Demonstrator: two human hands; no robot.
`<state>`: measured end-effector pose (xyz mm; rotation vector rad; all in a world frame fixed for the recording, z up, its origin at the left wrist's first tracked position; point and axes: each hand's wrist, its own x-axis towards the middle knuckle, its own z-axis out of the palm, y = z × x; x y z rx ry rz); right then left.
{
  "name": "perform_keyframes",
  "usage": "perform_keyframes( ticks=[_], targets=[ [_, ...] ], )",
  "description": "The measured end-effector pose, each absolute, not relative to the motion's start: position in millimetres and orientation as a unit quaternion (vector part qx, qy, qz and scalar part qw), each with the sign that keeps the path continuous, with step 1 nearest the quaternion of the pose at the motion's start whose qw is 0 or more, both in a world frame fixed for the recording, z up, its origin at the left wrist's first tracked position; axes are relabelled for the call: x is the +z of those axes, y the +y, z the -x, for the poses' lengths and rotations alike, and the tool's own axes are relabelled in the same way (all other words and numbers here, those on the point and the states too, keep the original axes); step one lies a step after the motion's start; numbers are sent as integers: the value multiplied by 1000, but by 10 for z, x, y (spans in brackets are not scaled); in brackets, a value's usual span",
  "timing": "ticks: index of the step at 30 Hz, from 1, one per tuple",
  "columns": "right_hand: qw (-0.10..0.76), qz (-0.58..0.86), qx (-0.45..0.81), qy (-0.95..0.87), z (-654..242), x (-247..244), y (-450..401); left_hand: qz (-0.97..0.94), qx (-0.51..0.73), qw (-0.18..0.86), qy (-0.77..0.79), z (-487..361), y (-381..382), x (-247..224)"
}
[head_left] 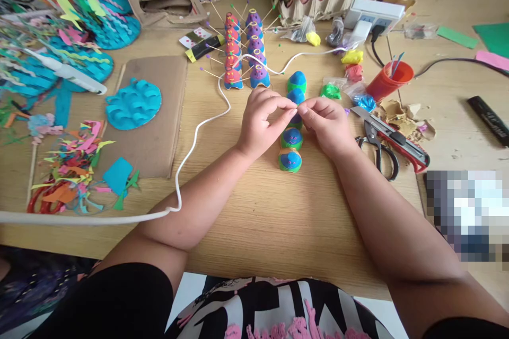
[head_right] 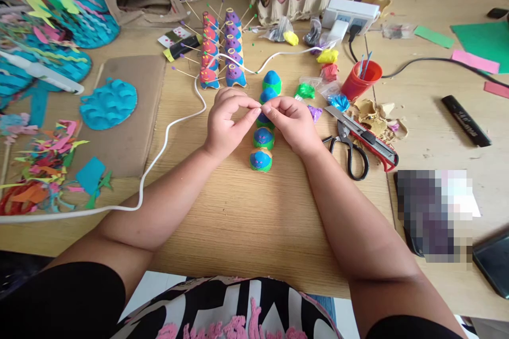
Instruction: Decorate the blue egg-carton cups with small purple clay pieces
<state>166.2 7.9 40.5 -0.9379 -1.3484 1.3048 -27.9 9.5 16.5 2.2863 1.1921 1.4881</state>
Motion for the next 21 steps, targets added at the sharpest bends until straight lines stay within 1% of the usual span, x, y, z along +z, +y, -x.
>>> perform_keyframes(
  ticks=[9, 21],
  targets=[
    [512, 375, 572, -519, -1664, 374, 102, -740, 547, 89, 382, 300, 119, 138],
    [520, 374, 587, -495, -1666, 366, 121, -755, 534, 99, 367, 292, 95, 150]
  ],
)
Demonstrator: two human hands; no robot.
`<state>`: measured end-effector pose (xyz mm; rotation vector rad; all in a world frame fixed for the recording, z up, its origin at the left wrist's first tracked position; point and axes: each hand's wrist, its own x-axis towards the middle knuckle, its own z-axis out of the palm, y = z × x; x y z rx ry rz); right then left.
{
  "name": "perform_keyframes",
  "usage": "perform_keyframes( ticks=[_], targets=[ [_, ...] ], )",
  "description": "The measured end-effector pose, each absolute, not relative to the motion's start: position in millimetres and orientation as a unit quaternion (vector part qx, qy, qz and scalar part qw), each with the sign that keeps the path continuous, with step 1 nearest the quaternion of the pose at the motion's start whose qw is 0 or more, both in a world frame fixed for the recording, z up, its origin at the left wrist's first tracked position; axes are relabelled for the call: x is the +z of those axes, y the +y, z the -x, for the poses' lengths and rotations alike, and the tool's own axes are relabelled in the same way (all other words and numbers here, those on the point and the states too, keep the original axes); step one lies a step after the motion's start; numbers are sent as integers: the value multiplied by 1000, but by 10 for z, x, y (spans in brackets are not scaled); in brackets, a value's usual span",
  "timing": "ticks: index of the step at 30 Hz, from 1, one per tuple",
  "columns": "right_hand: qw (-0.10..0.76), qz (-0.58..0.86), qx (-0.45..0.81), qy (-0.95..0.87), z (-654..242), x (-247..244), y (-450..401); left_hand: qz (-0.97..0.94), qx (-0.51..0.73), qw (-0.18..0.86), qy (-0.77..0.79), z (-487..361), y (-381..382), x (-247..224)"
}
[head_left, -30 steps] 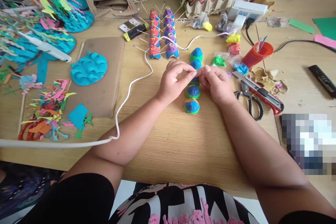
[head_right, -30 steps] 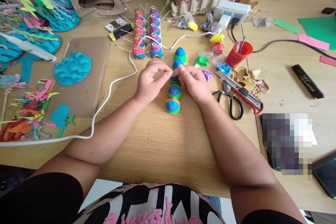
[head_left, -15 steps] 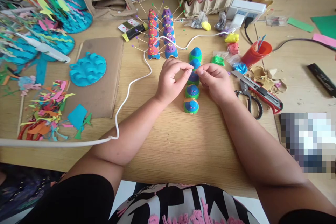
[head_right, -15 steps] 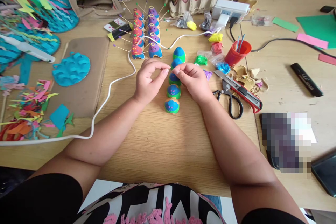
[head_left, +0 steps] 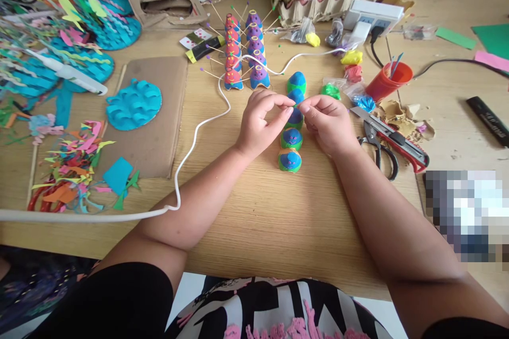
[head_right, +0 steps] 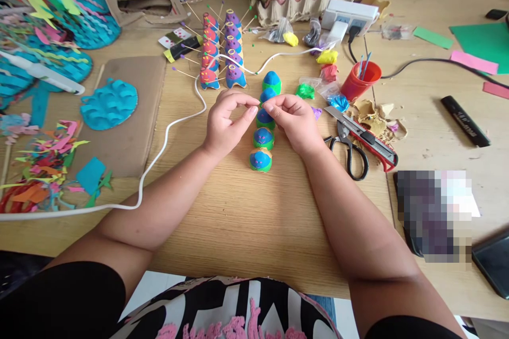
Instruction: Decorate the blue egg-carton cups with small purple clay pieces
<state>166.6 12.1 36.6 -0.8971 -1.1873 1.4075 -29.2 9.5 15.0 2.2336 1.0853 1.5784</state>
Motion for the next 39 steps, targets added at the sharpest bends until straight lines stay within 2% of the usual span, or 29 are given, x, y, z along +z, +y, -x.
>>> perform_keyframes(
  ticks=[39],
  targets=[
    [502, 392, 567, -522, -1701, 332, 122, -765, 485, 118, 407, 283, 76, 165]
  ],
)
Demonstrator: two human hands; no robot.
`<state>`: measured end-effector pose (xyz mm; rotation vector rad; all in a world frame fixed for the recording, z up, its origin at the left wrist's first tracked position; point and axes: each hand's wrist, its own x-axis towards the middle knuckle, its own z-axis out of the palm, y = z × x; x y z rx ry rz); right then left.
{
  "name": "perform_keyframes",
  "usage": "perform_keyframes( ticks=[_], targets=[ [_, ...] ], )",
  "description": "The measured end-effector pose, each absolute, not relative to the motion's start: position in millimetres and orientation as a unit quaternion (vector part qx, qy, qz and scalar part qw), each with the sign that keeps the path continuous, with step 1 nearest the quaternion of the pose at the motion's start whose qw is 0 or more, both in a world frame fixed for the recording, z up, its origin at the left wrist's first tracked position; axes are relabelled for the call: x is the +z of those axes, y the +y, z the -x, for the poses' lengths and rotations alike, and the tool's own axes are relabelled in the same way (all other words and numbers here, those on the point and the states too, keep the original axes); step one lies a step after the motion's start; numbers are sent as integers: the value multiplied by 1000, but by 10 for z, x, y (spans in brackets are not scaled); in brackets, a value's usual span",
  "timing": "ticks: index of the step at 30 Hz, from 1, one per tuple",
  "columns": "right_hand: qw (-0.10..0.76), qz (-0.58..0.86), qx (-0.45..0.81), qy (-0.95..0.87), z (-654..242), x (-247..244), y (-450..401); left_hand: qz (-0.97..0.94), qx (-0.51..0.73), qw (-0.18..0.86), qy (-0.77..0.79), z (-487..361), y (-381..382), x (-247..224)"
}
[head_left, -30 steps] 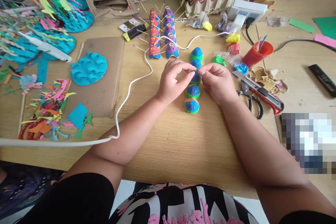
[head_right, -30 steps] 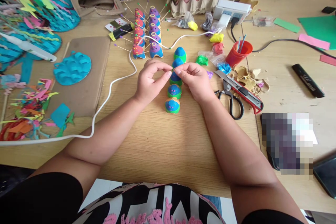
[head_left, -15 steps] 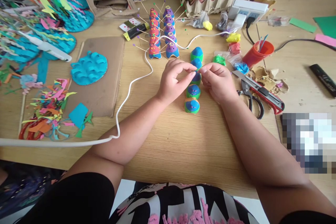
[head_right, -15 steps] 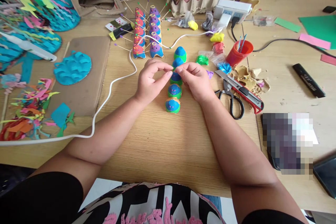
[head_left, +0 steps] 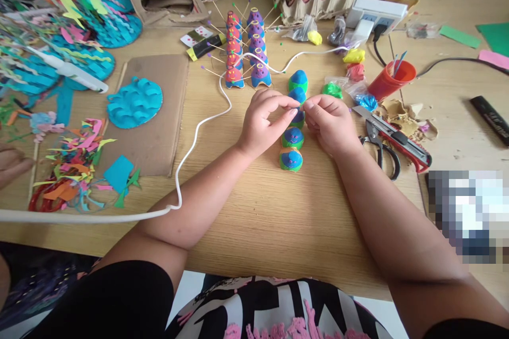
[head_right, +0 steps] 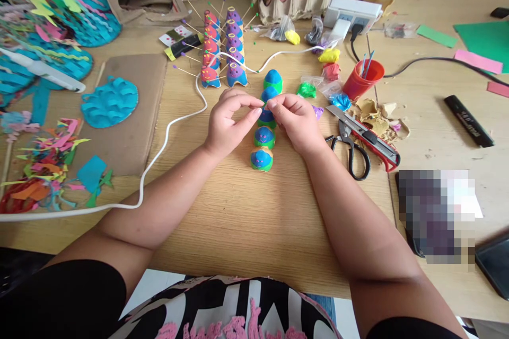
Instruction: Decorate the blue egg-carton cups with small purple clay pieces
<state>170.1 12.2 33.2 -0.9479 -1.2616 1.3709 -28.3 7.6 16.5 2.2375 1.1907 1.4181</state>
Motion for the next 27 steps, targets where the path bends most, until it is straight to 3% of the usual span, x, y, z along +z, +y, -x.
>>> perform_keyframes(
  ticks=[27],
  targets=[
    [497, 381, 565, -537, -1675, 371, 96, -755, 506, 134, 396, 302, 106, 131]
  ],
)
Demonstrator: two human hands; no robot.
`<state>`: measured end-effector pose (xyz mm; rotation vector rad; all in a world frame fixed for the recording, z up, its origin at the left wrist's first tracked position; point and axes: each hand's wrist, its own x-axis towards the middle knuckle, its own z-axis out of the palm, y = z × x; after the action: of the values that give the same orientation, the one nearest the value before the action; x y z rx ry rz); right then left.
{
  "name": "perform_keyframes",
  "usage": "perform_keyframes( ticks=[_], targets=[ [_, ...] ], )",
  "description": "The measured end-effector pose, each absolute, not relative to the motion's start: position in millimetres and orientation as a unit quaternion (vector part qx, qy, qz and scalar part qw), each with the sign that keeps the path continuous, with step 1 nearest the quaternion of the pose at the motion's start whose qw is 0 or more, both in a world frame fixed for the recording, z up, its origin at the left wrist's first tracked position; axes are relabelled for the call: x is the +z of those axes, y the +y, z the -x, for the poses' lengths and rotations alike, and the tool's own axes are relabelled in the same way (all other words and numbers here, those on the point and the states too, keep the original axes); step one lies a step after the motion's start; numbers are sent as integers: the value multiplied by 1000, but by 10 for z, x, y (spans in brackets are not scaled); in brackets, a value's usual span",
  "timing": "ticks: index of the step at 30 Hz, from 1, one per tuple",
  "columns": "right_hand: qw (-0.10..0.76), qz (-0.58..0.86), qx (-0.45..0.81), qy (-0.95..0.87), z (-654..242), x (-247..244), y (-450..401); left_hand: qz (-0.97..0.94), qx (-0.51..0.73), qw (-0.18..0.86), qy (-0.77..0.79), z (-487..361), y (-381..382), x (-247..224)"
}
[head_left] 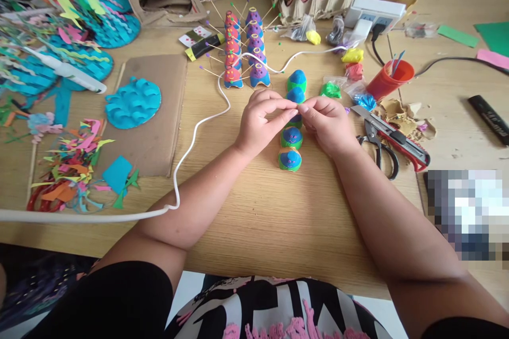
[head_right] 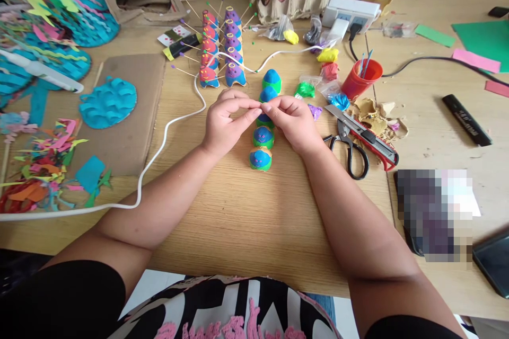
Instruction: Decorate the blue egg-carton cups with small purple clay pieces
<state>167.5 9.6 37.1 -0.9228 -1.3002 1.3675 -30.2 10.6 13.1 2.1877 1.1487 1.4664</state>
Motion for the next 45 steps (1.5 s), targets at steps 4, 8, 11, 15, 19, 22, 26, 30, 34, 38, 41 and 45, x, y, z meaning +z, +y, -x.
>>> perform_keyframes(
  ticks=[4, 8, 11, 15, 19, 22, 26, 30, 34, 38, 41, 45],
  targets=[
    [496, 385, 562, -539, -1673, 374, 88, -755, 497, 129, 408, 298, 104, 138],
    [495, 383, 557, -547, -1672, 380, 84, -757, 491, 120, 415, 303, 112, 130],
    [493, 383, 556, -549, -1671, 385, 81, -757, 494, 117, 412, 310, 122, 119],
    [496, 377, 560, -545, -1671, 388, 74, -758, 496, 118, 408, 310, 129, 114],
    [497, 375, 562, -544, -1676, 383, 74, -756, 511, 121, 391, 304, 124, 120],
    [498, 366, 570, -542, -1683, 382, 78, -752, 512, 127, 396, 300, 120, 123],
    [493, 358, 584, -537, -1690, 384, 82, -744, 520, 133, 398, 299, 118, 123],
    [494, 351, 586, -538, -1691, 373, 88, -742, 534, 140, 381, 295, 113, 134],
    [494, 353, 587, -536, -1694, 350, 96, -740, 544, 137, 371, 288, 104, 146],
    [494, 352, 585, -538, -1705, 325, 108, -741, 552, 127, 361, 283, 104, 143],
    [491, 354, 586, -538, -1713, 327, 108, -743, 549, 122, 364, 278, 108, 136],
    [478, 368, 594, -531, -1720, 353, 96, -738, 560, 113, 359, 263, 112, 122]
  ],
)
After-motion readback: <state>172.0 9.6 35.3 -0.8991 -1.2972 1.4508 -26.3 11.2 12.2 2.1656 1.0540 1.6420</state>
